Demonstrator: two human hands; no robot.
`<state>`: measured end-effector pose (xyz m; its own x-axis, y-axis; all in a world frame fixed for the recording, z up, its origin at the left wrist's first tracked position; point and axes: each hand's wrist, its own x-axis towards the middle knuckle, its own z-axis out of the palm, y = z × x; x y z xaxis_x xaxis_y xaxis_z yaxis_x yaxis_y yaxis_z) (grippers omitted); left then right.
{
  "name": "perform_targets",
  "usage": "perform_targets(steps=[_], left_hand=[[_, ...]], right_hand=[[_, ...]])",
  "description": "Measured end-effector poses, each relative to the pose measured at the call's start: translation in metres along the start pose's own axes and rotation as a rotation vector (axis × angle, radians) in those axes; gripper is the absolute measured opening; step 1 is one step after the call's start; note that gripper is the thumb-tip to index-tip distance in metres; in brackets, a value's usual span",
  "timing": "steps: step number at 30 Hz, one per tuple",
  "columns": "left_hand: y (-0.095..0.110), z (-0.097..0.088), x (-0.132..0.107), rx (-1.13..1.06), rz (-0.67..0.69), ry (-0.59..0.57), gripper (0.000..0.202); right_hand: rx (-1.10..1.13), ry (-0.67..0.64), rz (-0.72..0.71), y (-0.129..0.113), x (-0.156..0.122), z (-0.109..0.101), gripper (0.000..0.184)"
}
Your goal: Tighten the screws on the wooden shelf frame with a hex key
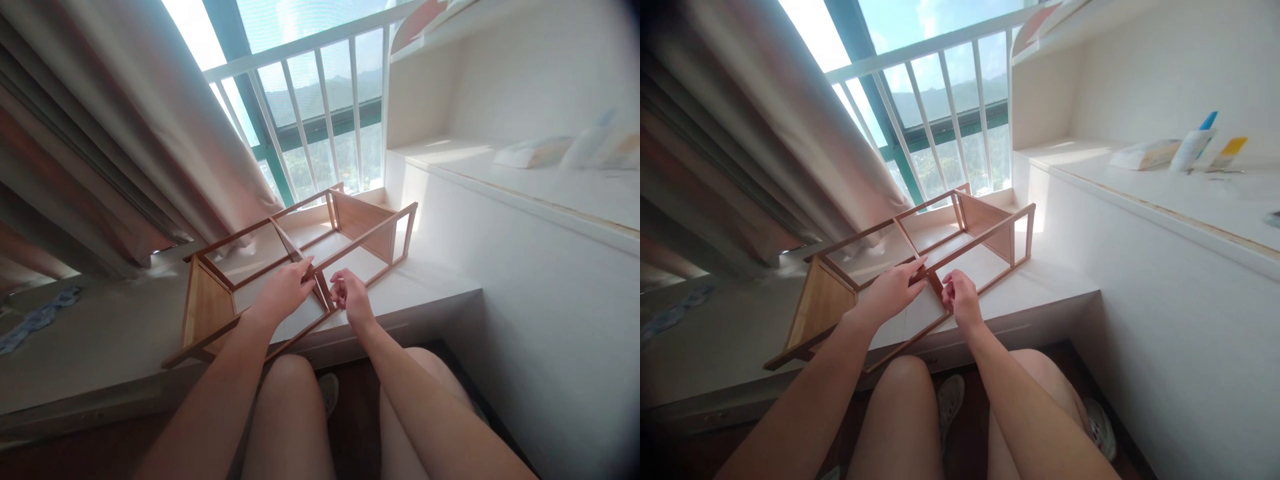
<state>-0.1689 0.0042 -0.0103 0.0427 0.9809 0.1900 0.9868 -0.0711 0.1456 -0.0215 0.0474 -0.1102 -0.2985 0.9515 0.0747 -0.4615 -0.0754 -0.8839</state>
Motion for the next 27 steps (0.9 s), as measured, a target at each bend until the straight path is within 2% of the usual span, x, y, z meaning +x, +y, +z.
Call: perform_targets(steps=[3,6,7,10,14,17,21,24,27], left_hand=[[0.013,-0.004,-0.01,0.06,-0.029,0.133,0.058],[0.034,0.009,-0.028,-0.086,-0.009,0.306,0.033],[0.041,0.018,-0.034,-0.196,-0.003,0.293,0.025],[0.059,0.055,-0.051,-0.664,-0.068,0.096,0.024],[0.075,0.105,-0.065,-0.857,-0.031,-0.008,0.032],[0.084,0.13,-0.073,-0.981,-0.014,-0.027,0.034],[0.091,0.151,-0.082,-1.092,-0.026,-0.009,0.039],[0.089,0.158,-0.083,-1.133,-0.011,-0.002,0.04],[0.08,0.158,-0.082,-1.14,-0.007,0.018,0.042]], right_hand=[[0.351,-0.049,0.144,-0.011,-0.008,-0.008,0.035],[0.518,-0.094,0.138,-0.025,-0.022,-0.017,0.026],[0.533,-0.095,0.126,-0.03,-0.027,-0.02,0.023],[0.503,-0.06,0.08,-0.039,-0.044,-0.029,0.016],[0.348,0.051,0.009,-0.041,-0.06,-0.041,0.016],[0.27,0.093,0.006,-0.039,-0.069,-0.047,0.018],[0.289,0.071,0.009,-0.03,-0.078,-0.048,0.014],[0.261,0.028,0.002,-0.02,-0.084,-0.05,0.013],[-0.011,0.044,-0.074,-0.015,-0.086,-0.058,0.02]])
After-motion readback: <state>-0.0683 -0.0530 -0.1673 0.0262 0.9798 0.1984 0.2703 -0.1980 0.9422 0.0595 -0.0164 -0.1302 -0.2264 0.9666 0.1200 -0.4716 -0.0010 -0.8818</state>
